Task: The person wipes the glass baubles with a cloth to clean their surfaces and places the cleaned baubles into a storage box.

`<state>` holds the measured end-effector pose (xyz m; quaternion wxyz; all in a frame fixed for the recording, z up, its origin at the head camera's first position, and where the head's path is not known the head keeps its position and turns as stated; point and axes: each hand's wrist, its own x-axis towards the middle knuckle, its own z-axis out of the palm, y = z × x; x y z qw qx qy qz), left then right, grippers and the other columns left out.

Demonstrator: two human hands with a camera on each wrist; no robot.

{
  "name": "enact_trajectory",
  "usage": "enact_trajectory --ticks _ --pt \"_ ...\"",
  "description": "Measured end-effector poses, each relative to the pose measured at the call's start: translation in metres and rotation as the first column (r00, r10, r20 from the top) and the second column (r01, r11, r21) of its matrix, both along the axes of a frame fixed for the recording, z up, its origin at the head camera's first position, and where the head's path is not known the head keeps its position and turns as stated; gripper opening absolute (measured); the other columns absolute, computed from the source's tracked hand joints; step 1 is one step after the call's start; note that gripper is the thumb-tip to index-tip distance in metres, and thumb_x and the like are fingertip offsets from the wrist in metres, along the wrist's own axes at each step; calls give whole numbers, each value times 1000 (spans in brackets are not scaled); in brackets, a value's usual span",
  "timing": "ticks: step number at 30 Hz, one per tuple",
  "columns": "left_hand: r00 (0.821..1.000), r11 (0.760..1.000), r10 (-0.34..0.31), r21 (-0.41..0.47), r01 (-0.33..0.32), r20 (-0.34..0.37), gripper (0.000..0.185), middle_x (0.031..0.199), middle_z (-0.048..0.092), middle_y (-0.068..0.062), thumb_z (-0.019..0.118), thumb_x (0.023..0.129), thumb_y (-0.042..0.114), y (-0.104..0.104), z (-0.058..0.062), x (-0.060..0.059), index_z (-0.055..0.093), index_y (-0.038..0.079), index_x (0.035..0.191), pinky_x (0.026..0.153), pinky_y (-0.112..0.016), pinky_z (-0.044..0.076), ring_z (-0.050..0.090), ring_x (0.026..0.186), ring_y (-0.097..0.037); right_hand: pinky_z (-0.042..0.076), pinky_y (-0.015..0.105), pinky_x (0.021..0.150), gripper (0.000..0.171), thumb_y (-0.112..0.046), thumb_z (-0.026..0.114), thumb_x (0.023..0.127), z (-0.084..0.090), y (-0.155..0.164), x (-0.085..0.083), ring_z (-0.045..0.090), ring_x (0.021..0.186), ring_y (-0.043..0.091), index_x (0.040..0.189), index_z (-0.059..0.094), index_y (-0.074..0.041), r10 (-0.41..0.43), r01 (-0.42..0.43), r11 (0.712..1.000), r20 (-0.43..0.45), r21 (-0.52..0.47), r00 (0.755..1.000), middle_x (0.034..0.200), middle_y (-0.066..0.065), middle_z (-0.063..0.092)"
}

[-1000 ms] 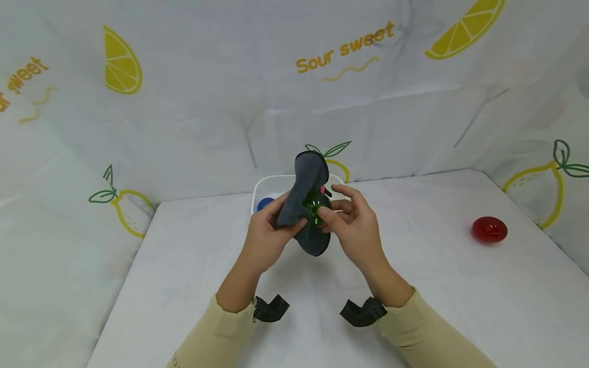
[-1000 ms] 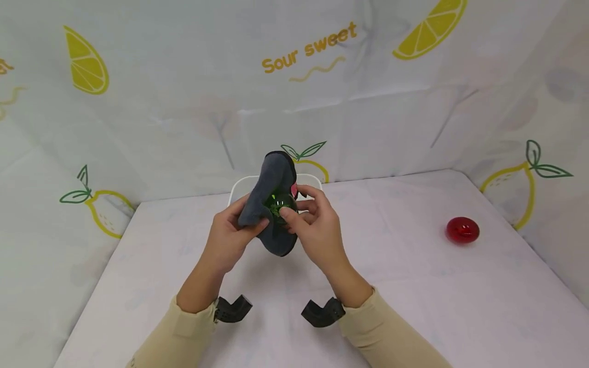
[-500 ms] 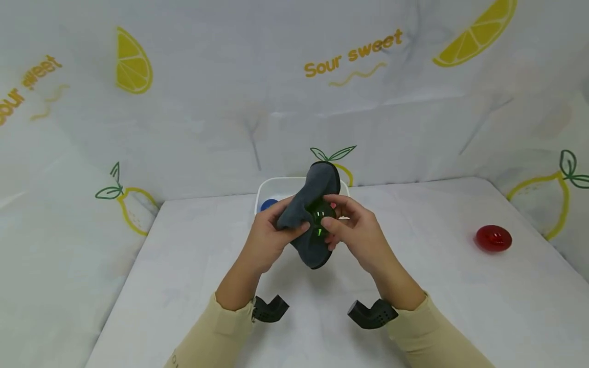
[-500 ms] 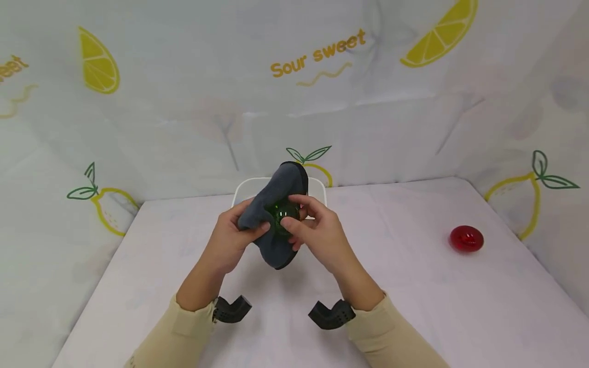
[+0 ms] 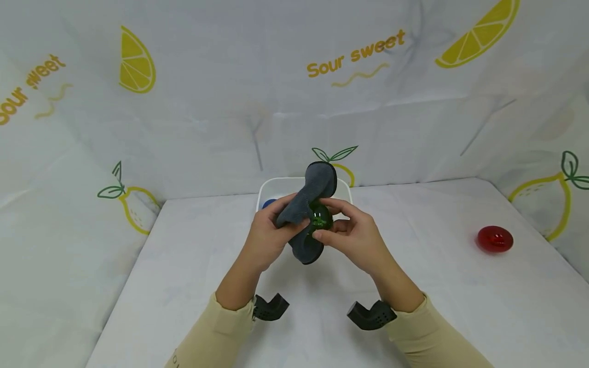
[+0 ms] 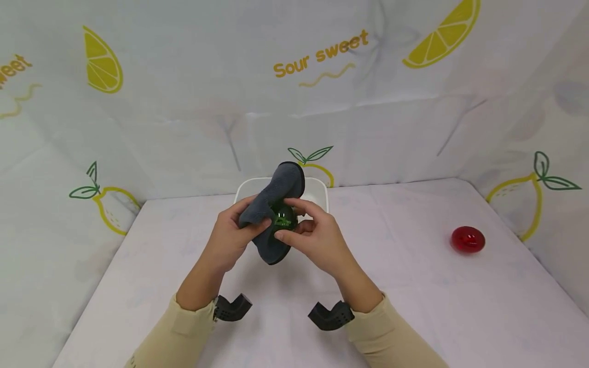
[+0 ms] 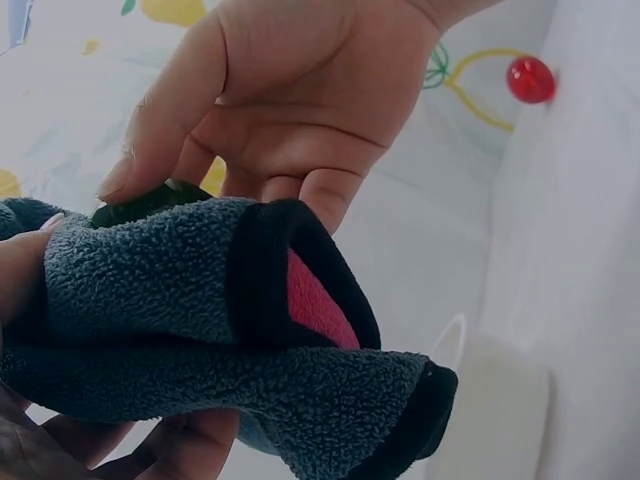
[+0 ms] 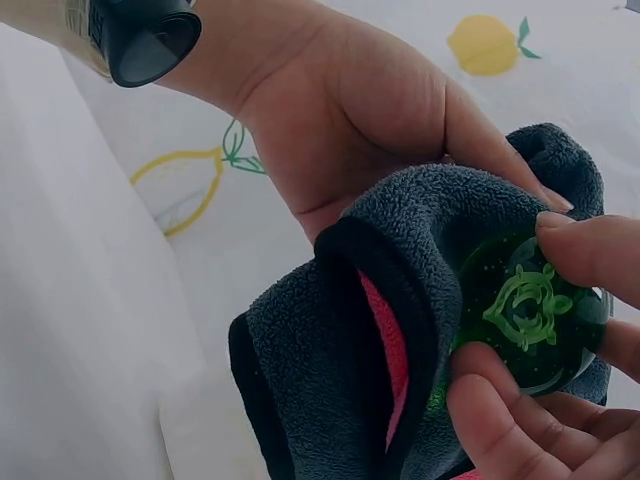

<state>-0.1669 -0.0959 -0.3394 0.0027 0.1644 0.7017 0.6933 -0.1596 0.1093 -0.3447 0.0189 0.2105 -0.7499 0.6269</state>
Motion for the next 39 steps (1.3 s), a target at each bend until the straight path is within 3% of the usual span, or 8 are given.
enact_trajectory --ticks 4,8,14,18,22,28,35,39 --pt "1000 1000 -2 -13 2 2 47 133 61 -5 71 90 9 1 0 1 59 16 135 96 -42 53 60 121 -22 59 30 68 61 -4 80 80 0 1 2 69 74 19 135 57 -16 -32 33 999 -27 42 999 118 10 56" --pt "1000 999 1 -35 -1 3 48 134 60 -3 71 90 13 1 0 1 58 20 136 95 -42 54 60 121 -21 59 29 69 62 -2 82 77 1 -2 4 69 78 16 132 59 -19 -82 93 992 -125 85 989 126 3 57" --pt "1000 999 12 -41 -11 11 50 136 59 -3 71 91 15 1 -1 1 56 21 138 95 -42 54 61 121 -22 59 27 75 63 7 82 72 -2 -7 3 68 82 15 128 61 -12 -110 150 984 -348 92 931 127 3 58" --pt "1000 1000 3 -21 -2 16 54 138 57 -4 71 91 13 1 -2 2 54 20 141 97 -42 52 59 124 -22 59 27 76 61 10 81 72 -5 -8 2 68 85 16 126 62 -9 -119 177 980 -437 94 892 132 5 56" --pt "1000 1000 2 -6 -2 -11 54 138 58 -2 71 90 10 4 -4 3 56 20 140 97 -42 52 58 126 -21 58 27 77 59 11 80 72 -6 -8 1 67 92 18 125 62 -6 -128 200 973 -450 115 884 135 8 53" --pt "995 998 23 -63 -29 -97 49 134 62 0 71 90 10 8 -6 3 61 22 136 99 -41 51 57 126 -16 59 30 81 60 7 81 72 -6 -10 0 67 100 20 127 58 -5 -153 247 954 -436 168 887 127 8 54" --pt "992 990 34 -130 -50 -124 44 131 64 2 72 90 15 10 -5 4 64 26 132 100 -42 51 58 125 -14 54 41 89 64 -6 85 70 -7 -7 1 60 112 22 129 60 -3 -180 361 889 -511 282 841 124 8 61" --pt "993 989 31 -143 -47 -114 43 130 65 2 72 91 16 11 -6 4 64 27 132 98 -41 52 59 124 -14 53 45 92 65 -5 84 69 -7 -7 1 59 115 27 129 60 0 -178 388 863 -525 323 833 124 12 61"
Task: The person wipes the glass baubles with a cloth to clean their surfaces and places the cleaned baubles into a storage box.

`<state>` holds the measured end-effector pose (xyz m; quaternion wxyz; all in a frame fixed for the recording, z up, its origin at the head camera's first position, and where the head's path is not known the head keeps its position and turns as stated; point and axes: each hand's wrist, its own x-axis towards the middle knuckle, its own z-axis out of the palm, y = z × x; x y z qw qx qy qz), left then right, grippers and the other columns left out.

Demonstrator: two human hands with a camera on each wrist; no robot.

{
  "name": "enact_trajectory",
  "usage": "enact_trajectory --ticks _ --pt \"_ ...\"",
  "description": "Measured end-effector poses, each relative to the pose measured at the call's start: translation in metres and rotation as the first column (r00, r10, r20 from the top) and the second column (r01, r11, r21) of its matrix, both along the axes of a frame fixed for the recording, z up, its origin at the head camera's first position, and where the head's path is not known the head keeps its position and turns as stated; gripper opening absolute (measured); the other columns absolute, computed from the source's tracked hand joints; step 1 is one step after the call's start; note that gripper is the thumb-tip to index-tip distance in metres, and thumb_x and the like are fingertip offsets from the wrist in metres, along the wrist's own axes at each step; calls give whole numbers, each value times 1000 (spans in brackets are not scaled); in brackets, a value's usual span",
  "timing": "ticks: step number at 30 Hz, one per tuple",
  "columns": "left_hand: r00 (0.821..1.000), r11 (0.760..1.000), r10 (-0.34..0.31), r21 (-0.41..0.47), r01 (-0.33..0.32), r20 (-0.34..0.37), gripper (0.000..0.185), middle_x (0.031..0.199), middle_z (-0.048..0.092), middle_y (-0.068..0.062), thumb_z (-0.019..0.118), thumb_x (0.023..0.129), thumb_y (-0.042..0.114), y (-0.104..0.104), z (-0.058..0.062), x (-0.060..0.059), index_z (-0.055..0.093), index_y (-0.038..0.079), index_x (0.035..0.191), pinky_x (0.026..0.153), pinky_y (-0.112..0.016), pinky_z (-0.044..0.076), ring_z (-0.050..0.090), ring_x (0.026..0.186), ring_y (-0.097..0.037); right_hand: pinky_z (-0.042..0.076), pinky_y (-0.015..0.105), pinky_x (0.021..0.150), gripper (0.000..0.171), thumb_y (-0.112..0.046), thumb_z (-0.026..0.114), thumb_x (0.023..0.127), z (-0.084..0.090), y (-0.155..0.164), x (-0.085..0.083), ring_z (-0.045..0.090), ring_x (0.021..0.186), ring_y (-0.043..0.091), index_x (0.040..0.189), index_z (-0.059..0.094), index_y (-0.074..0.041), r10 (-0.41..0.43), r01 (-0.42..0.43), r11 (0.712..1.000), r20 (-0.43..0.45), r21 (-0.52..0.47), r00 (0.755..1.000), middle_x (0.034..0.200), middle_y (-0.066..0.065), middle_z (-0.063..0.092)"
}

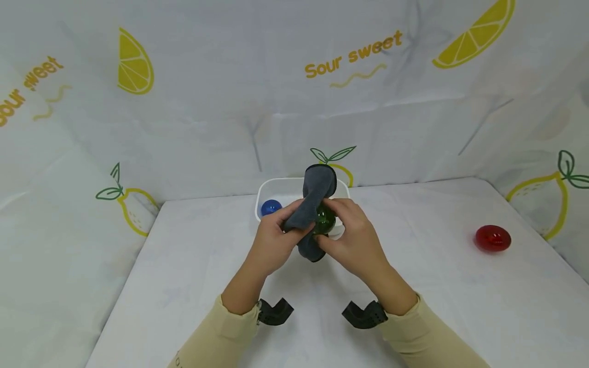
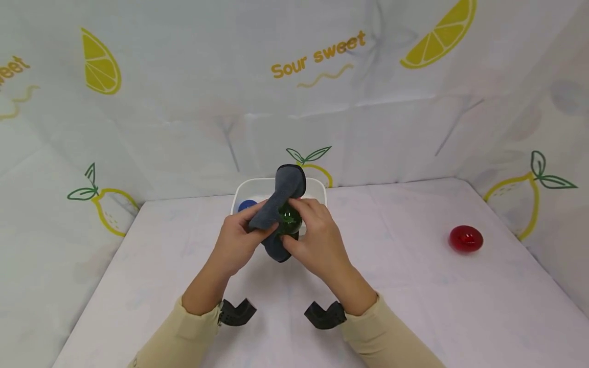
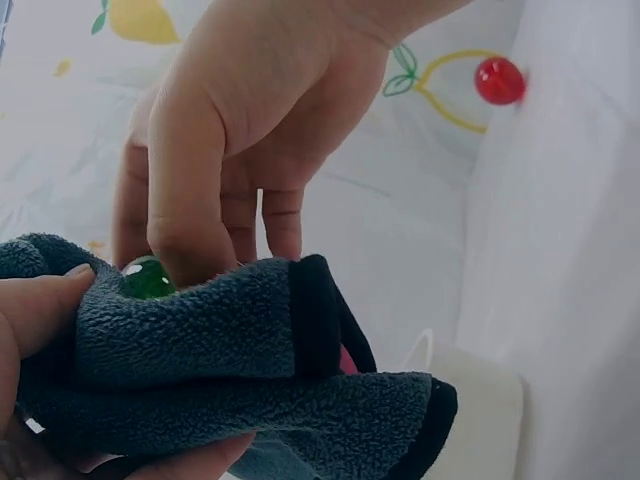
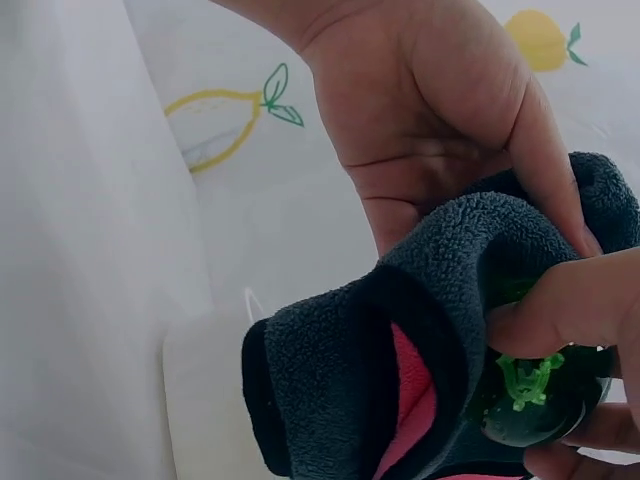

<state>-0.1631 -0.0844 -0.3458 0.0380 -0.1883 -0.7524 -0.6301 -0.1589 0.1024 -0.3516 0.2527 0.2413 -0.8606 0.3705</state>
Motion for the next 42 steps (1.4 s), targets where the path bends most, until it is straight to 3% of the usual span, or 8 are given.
enact_trajectory --ticks 8,12,18,25,28,31,38,42 --pt "999 999 22 -32 -21 38 44 130 65 2 72 90 18 1 -3 -1 63 27 132 98 -41 52 59 123 -14 53 48 86 59 -4 83 66 -3 0 -3 64 108 26 121 65 -2 -42 42 998 -7 35 999 120 9 63" --pt "999 999 31 -33 -30 39 43 130 65 3 72 91 19 1 -2 -3 63 26 133 97 -41 53 61 121 -15 52 49 87 58 -1 82 65 -3 1 -4 63 110 25 121 66 -4 -35 35 999 -32 -17 999 120 8 64" --pt "999 1000 16 2 -16 38 43 132 63 1 69 93 19 0 0 -2 61 23 135 97 -38 52 61 120 -15 51 37 95 59 2 83 67 -2 3 -5 61 115 23 123 65 -6 -1 -5 991 -48 -136 999 120 7 64" --pt "999 999 -1 36 -1 41 46 134 62 -2 69 93 20 -1 0 -2 58 20 138 98 -38 52 60 122 -17 49 21 96 63 8 84 66 -3 2 -5 63 112 24 124 63 -6 85 -60 940 60 -334 995 123 7 64" --pt "999 999 -10 47 7 51 46 133 62 -3 70 93 20 -1 1 -2 58 20 138 97 -39 53 61 121 -18 50 19 95 64 12 83 67 -3 1 -5 64 114 27 125 61 -4 145 -78 902 127 -424 981 126 9 62" --pt "998 998 -12 55 9 60 47 132 62 -3 70 93 20 -1 1 -2 58 22 138 96 -40 53 61 120 -19 54 20 89 65 10 84 67 -2 1 -4 65 114 27 126 60 -4 165 -57 884 193 -464 967 129 8 59" --pt "999 998 -22 61 19 45 48 134 61 -5 69 93 18 -2 2 0 56 21 139 97 -42 53 61 121 -21 54 23 85 56 -10 88 72 1 5 -4 67 97 14 122 65 -8 89 34 909 272 -415 958 110 6 69" --pt "999 998 -24 61 22 23 47 133 62 -5 70 92 16 -3 3 0 58 19 138 97 -42 53 61 121 -21 55 25 74 44 -21 84 79 3 7 -5 65 84 15 117 67 -8 64 69 926 335 -371 940 94 7 71"
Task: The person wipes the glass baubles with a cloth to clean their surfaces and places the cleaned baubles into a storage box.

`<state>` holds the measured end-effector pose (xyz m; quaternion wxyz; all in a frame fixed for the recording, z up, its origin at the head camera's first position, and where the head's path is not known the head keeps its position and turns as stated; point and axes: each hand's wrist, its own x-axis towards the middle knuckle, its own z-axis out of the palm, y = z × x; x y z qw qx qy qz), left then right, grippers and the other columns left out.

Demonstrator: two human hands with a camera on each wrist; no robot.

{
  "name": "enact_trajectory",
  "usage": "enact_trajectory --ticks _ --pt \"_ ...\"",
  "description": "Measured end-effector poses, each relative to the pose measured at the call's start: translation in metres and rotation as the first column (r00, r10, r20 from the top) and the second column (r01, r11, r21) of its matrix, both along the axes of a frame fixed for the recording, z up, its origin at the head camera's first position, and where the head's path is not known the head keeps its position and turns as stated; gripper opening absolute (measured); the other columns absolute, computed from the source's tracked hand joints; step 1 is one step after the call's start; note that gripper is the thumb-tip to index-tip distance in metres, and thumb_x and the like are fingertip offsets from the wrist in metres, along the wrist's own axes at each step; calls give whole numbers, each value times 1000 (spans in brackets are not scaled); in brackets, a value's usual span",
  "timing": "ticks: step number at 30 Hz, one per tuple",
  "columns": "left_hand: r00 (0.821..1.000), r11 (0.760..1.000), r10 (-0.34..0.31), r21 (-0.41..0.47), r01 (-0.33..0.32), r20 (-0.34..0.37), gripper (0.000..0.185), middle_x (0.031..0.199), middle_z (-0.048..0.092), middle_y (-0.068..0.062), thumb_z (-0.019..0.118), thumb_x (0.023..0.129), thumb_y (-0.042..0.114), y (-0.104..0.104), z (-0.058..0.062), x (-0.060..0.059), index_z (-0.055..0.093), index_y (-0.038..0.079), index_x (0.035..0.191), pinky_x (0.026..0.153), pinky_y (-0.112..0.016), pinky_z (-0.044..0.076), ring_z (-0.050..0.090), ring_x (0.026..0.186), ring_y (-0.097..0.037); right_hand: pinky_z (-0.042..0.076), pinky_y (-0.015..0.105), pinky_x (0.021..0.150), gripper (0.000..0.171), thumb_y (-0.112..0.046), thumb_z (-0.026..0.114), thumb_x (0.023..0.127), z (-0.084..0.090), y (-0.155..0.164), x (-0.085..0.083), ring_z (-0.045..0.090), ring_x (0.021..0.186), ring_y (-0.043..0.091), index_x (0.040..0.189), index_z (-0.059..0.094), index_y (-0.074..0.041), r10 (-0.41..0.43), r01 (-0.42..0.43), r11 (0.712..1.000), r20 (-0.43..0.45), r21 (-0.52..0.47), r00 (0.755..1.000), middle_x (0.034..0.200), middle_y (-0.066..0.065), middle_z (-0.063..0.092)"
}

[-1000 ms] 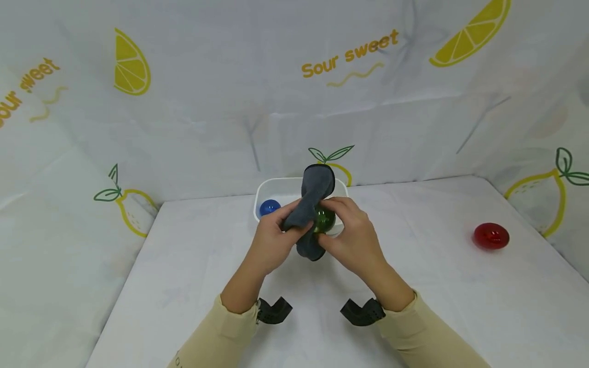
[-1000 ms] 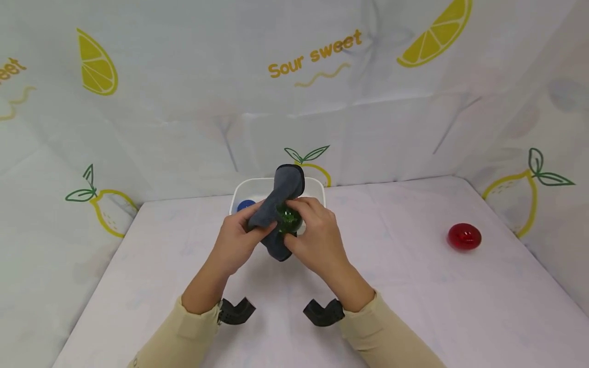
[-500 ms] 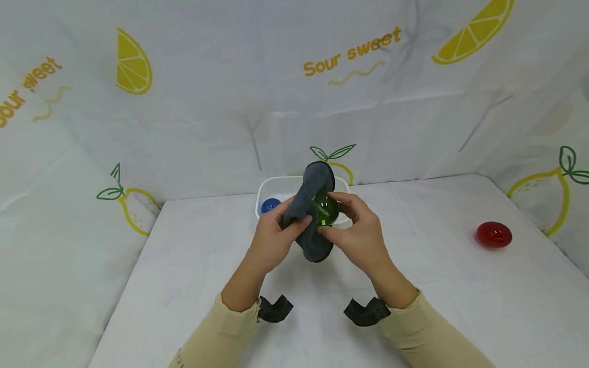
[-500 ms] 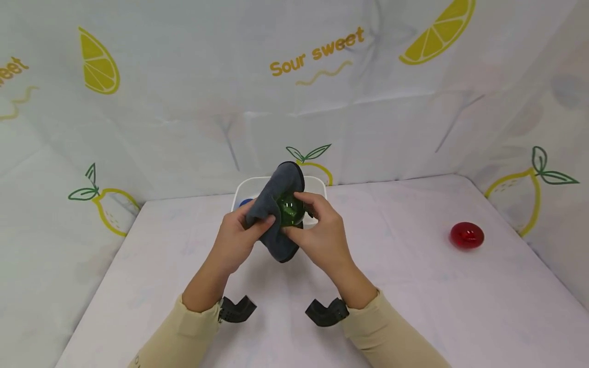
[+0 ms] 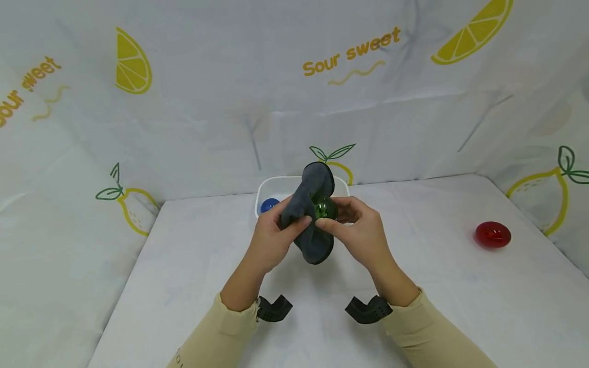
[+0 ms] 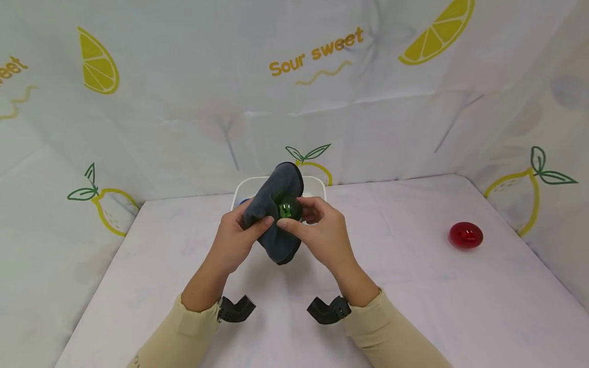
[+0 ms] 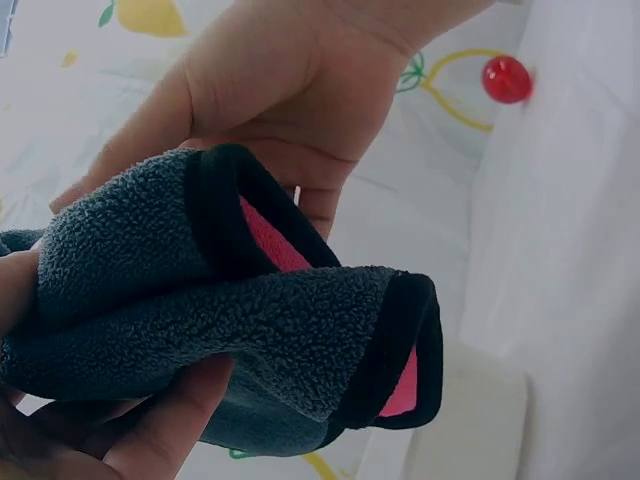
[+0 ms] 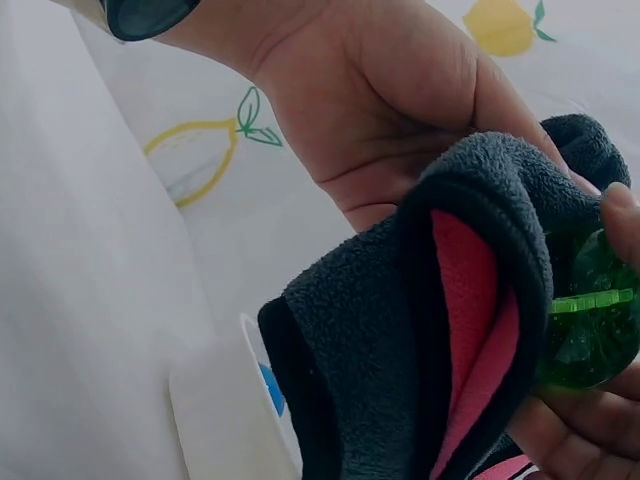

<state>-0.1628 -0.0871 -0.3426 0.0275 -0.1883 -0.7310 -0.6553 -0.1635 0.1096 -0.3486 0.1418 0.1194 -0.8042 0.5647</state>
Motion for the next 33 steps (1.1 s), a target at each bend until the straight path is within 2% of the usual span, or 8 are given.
enact_trajectory --ticks 6,9,13,16,20,26,29,33 --pt "1000 1000 0 -20 -1 -27 49 131 64 -5 71 91 15 -1 -1 0 58 19 138 94 -41 54 62 119 -20 57 31 71 40 -33 75 88 5 1 0 68 80 19 115 67 -6 37 -42 998 124 44 992 92 10 73" --pt "1000 999 -7 -34 6 -26 51 129 65 -5 73 90 17 -2 -2 0 58 21 138 92 -41 55 64 116 -20 56 30 70 40 -34 75 88 4 1 -1 67 78 19 114 67 -5 60 -67 997 144 48 988 92 10 74" --pt "1000 999 -12 -34 11 -24 52 126 65 -6 74 89 17 -2 -3 1 58 22 138 90 -40 56 65 112 -20 53 27 63 39 -31 77 86 3 1 -1 62 75 22 115 66 -7 73 -79 996 141 39 987 87 9 72" --pt "1000 1000 -1 -30 0 -29 50 130 64 -5 72 90 17 0 -2 1 58 21 138 93 -40 55 63 117 -19 52 26 62 40 -29 78 85 2 2 -1 60 75 22 117 66 -8 73 -78 996 130 34 989 87 9 70" --pt "1000 999 25 -42 -25 -15 46 137 60 -2 67 94 15 2 -1 1 57 19 139 97 -42 52 59 124 -18 53 25 64 45 -27 80 83 1 2 -1 61 78 22 121 65 -8 68 -71 997 102 25 992 91 10 68" --pt "999 995 39 -92 -36 31 45 140 57 -3 60 96 14 2 1 3 55 20 141 97 -48 51 57 125 -22 54 22 69 55 -23 84 79 0 1 -1 61 84 22 128 63 -8 71 -72 997 73 -1 995 98 11 67" --pt "998 993 28 -117 -22 50 48 137 59 -2 64 95 25 1 2 4 53 24 142 95 -47 53 61 120 -22 55 22 71 57 -23 85 78 0 1 0 61 85 21 129 62 -10 64 -66 998 65 17 996 100 10 67" --pt "999 991 13 -136 -8 38 63 135 59 -2 64 90 56 -2 2 5 51 25 143 94 -43 54 62 116 -22 56 21 75 60 -25 85 77 -1 0 0 62 88 20 131 62 -11 57 -59 997 61 41 997 103 9 67"
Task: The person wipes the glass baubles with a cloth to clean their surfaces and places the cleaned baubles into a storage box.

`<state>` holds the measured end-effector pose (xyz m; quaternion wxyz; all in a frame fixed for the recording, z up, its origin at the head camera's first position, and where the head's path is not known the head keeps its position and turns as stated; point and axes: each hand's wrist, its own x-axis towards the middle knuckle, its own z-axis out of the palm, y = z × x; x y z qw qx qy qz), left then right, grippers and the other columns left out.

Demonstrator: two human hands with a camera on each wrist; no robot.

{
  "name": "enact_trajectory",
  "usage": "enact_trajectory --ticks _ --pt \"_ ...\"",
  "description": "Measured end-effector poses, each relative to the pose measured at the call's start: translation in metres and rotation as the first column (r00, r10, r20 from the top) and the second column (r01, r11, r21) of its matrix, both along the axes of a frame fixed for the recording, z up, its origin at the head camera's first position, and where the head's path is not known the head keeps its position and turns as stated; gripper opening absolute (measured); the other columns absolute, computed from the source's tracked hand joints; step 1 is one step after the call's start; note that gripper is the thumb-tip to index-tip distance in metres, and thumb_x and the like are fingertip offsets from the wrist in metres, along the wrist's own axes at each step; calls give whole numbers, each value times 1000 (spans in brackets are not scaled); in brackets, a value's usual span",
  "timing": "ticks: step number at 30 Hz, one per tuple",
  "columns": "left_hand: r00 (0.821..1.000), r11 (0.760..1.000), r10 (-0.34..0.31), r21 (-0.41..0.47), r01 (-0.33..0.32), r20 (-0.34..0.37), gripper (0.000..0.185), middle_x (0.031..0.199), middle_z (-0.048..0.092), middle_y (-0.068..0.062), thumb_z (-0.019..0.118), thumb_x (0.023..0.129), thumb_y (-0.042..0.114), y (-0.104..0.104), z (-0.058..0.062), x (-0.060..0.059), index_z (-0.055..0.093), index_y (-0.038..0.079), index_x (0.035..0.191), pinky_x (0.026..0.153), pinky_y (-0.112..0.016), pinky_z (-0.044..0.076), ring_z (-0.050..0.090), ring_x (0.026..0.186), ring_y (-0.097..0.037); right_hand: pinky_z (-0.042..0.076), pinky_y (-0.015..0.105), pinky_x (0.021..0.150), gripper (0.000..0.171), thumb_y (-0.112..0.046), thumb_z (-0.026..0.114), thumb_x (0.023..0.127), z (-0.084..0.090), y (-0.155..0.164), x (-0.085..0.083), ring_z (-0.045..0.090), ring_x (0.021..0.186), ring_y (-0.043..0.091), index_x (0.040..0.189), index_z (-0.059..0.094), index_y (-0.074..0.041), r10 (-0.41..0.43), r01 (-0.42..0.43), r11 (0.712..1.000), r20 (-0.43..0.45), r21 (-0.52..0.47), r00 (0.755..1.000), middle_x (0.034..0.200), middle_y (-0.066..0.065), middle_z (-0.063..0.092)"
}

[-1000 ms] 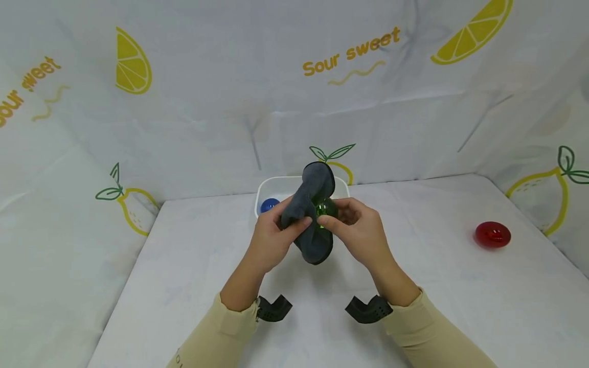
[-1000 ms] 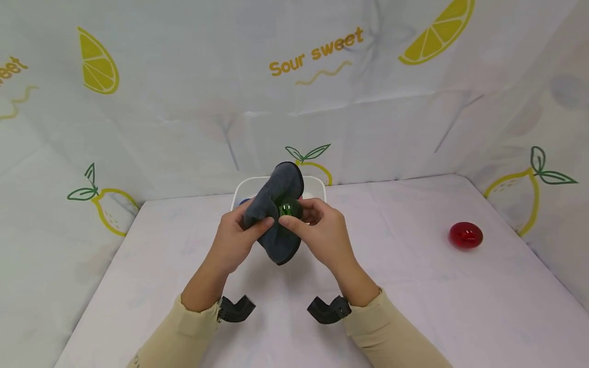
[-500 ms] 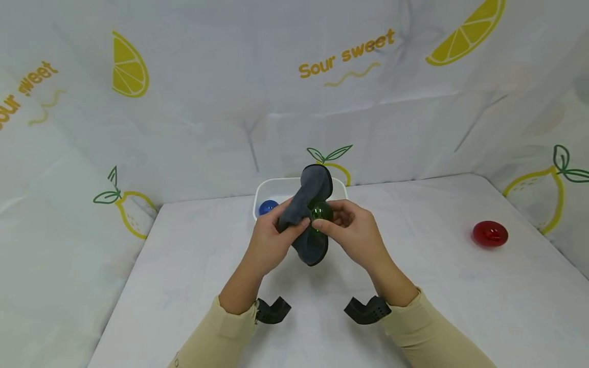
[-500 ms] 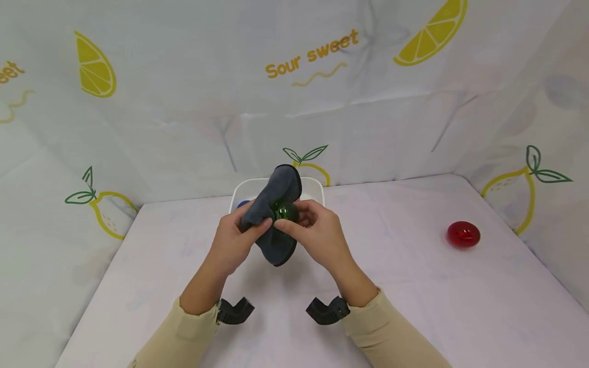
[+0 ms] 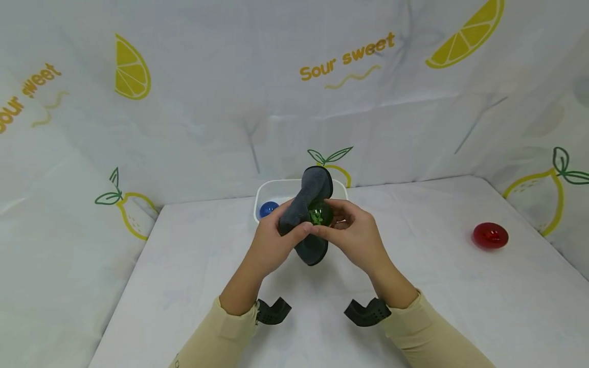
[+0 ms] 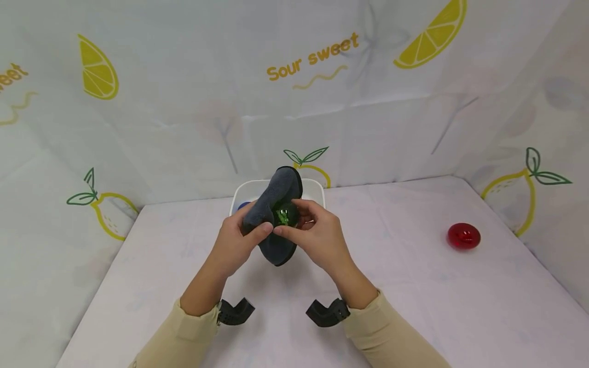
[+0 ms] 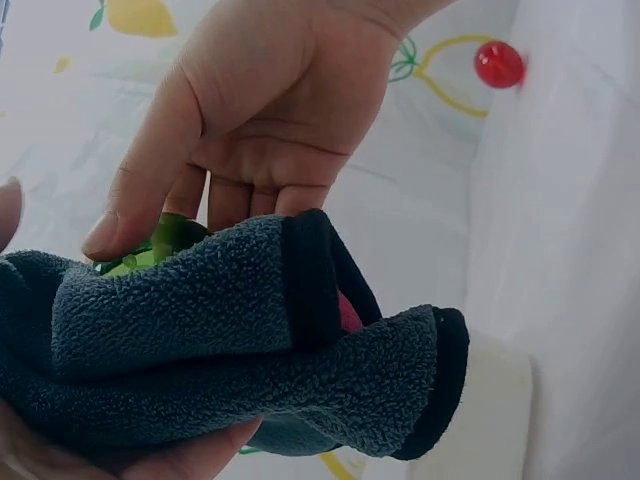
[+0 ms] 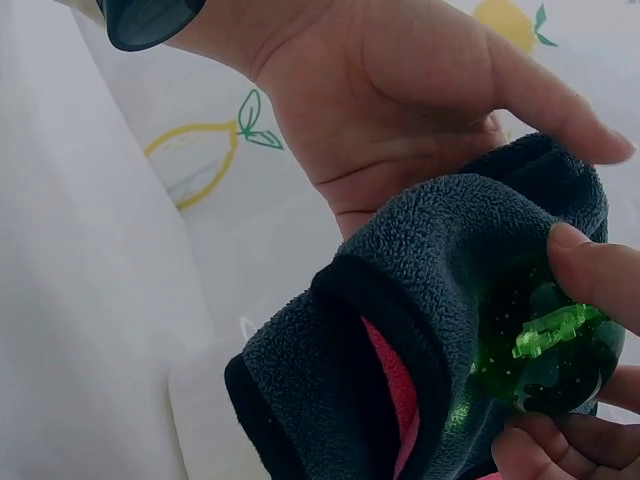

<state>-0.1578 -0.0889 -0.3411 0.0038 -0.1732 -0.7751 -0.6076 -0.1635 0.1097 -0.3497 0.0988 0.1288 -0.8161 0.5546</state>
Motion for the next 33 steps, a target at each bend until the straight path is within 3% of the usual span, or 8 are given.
enact_trajectory --ticks 3,6,9,13,23,28,33 --pt "999 999 -24 45 26 -32 68 140 56 -8 50 94 63 -2 -1 0 50 18 145 95 -45 53 61 120 -26 55 21 77 62 -24 86 76 0 0 1 63 91 19 131 62 -12 -3 3 1000 3 0 1000 105 9 67" --pt "998 996 -34 85 37 -44 58 141 55 -11 43 102 51 -2 -3 -1 50 13 145 96 -46 52 59 123 -28 55 21 79 63 -23 87 75 0 -1 2 64 93 19 132 61 -13 -3 3 1000 1 -1 1000 107 8 67" --pt "1000 997 -16 77 16 -5 47 141 56 -6 48 103 40 0 -2 -1 51 16 144 96 -44 52 60 122 -24 55 21 80 65 -21 87 75 1 -1 3 64 95 18 133 60 -12 -1 2 1000 -16 7 1000 108 7 67" --pt "999 999 1 47 -3 39 47 140 55 -3 58 99 34 1 -1 -1 50 21 144 95 -42 53 61 119 -22 56 22 81 64 -18 87 74 1 -1 4 63 96 16 132 60 -12 6 -6 1000 -36 4 999 109 5 67" --pt "999 999 38 21 -38 36 50 136 57 -7 66 93 20 1 1 -1 53 18 141 90 -43 56 60 113 -25 56 27 89 62 -8 85 74 0 -1 1 62 106 19 131 61 -11 31 -31 999 -33 -22 999 116 7 66" --pt "999 999 40 36 -40 18 49 133 59 -7 67 91 18 0 0 -3 55 18 139 88 -41 57 62 110 -24 57 27 85 60 -12 85 75 1 1 -1 63 105 20 131 62 -12 38 -29 992 69 -125 997 116 10 67" --pt "999 997 28 73 -30 17 48 133 59 -5 68 91 18 -2 -2 -5 57 19 138 90 -41 57 62 112 -23 56 24 83 58 -11 81 81 4 2 -3 63 104 17 134 60 -10 81 -13 958 227 -287 970 121 10 66"
